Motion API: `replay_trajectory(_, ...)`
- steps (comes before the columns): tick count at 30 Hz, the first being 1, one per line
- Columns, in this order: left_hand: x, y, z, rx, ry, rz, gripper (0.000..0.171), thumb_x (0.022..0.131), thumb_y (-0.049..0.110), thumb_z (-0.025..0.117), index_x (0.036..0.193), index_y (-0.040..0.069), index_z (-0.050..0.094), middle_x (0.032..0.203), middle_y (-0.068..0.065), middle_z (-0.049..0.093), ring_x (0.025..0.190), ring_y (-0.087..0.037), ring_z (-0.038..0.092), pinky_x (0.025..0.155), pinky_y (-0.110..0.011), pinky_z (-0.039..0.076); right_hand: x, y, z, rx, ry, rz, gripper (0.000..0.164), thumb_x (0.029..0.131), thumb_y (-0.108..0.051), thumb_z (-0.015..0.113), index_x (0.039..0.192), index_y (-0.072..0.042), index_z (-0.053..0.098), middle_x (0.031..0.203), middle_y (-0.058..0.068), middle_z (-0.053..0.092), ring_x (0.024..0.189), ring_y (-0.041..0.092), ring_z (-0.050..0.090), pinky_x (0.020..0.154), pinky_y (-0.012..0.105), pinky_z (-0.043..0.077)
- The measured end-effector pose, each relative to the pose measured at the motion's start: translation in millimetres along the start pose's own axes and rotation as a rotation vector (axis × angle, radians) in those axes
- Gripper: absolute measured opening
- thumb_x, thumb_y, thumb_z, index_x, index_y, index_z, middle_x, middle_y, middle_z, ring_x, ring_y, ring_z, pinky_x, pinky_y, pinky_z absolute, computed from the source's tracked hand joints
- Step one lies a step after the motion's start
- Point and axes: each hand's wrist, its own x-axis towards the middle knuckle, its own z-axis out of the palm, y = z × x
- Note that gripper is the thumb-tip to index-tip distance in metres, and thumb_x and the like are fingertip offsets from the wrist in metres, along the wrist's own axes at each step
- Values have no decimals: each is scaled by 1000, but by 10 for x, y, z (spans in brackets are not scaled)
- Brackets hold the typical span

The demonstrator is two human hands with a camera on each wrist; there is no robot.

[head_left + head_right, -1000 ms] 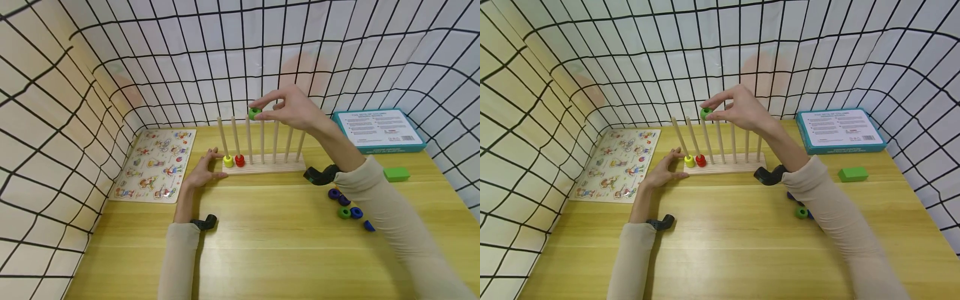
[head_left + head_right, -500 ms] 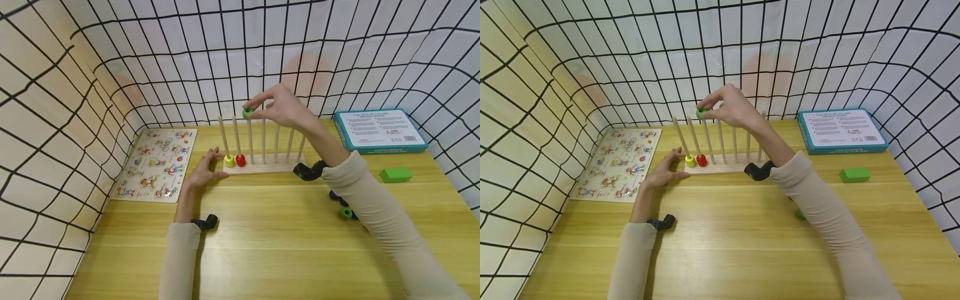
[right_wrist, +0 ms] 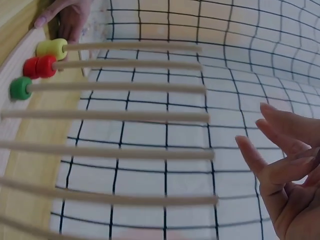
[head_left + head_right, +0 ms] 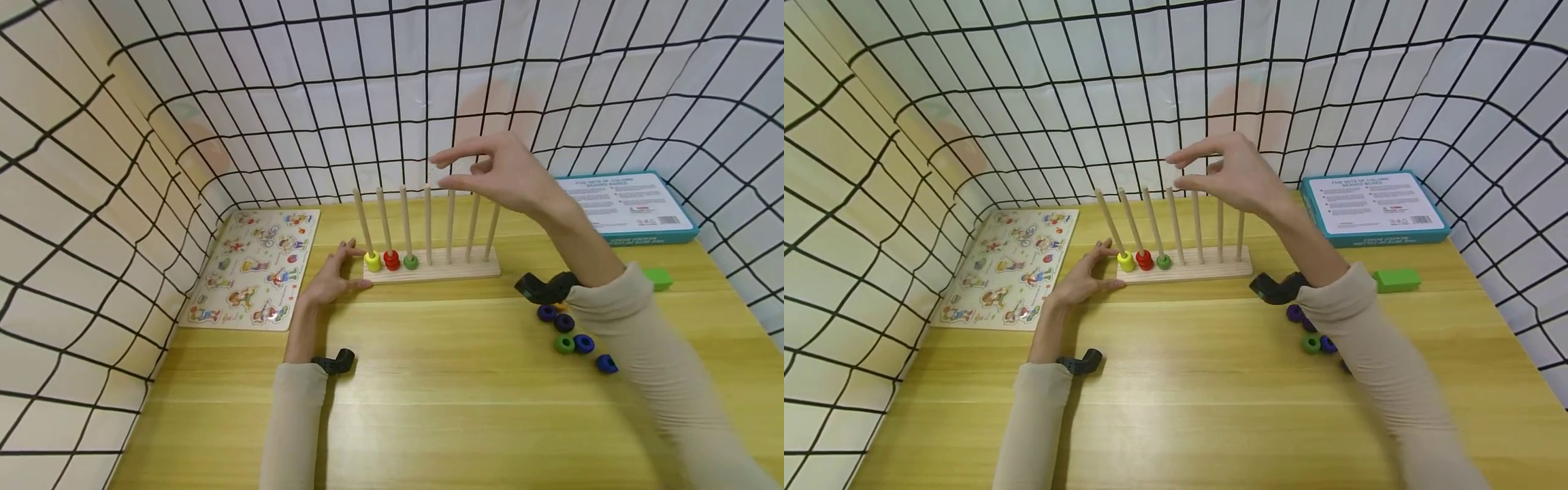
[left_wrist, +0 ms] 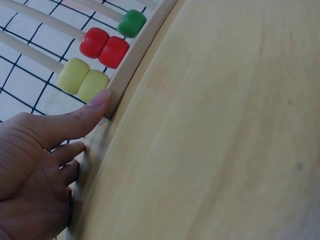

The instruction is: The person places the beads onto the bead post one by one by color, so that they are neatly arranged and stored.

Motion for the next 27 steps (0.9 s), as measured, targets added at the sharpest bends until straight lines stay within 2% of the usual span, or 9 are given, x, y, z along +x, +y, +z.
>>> replay_trajectory(5, -3, 2, 1, -9, 0, 6, 68, 88, 10, 81, 148, 5, 47, 175, -11, 11, 164, -25, -9, 132, -48, -15, -476, 215, -216, -32, 42, 61, 33, 96, -34, 75, 127, -26, 74, 145, 0, 62, 47, 9, 35, 43, 27, 29)
replay_trajectory(8, -3, -2, 0, -13, 2, 8, 68, 88, 10, 80, 147, 5, 47, 175, -12, 11, 164, -26, -9, 132, -49, -16, -782, 429, -275, -73, 46, 71, 30, 97, -28, 75, 127, -27, 74, 137, -3, 64, 45, 11, 30, 41, 29, 29)
replay_trajectory(10, 0, -7, 2, -13, 4, 6, 67, 89, 9, 80, 147, 4, 47, 175, -12, 10, 164, -26, -10, 132, -49, -16, -993, 583, -292, -86, 35, 67, 30, 97, -22, 75, 126, -27, 74, 130, -7, 65, 43, 12, 27, 40, 31, 29)
replay_trajectory(12, 4, -10, 6, -11, 3, 7, 67, 89, 10, 80, 147, 4, 47, 175, -12, 10, 163, -26, -10, 132, -50, -16, -1201, 737, -289, -97, 15, 69, 31, 96, -18, 75, 125, -28, 74, 121, -11, 66, 43, 13, 30, 40, 31, 30)
replay_trajectory(16, 5, -12, 1, 2, 4, 1, 67, 89, 10, 80, 147, 5, 47, 175, -11, 10, 164, -25, -9, 132, -48, -15, -1549, 1043, -215, -87, -79, 83, 32, 95, -17, 76, 125, -27, 73, 107, -14, 67, 44, 12, 35, 41, 28, 33)
replay_trajectory(22, 4, -17, 3, 2, 3, 0, 69, 88, 10, 81, 147, 5, 47, 175, -11, 10, 164, -24, -9, 132, -47, -15, -1893, 1490, -31, -67, -185, 45, 34, 87, -14, 82, 120, -19, 76, 107, -5, 70, 47, 9, 31, 43, 25, 32)
replay_trajectory(25, 3, -17, 7, 6, -1, -1, 69, 88, 11, 81, 148, 5, 47, 176, -10, 10, 164, -24, -9, 132, -46, -15, -2010, 1661, 20, -75, -225, 5, 34, 83, -11, 86, 116, -16, 77, 107, -2, 71, 50, 9, 31, 44, 23, 30)
replay_trajectory(27, 1, -17, 8, 7, -3, 2, 69, 89, 11, 80, 148, 5, 46, 176, -10, 10, 164, -24, -9, 132, -46, -15, -2055, 1742, 32, -33, -264, -12, 34, 82, -8, 85, 115, -12, 77, 110, 0, 72, 52, 11, 30, 45, 23, 31)
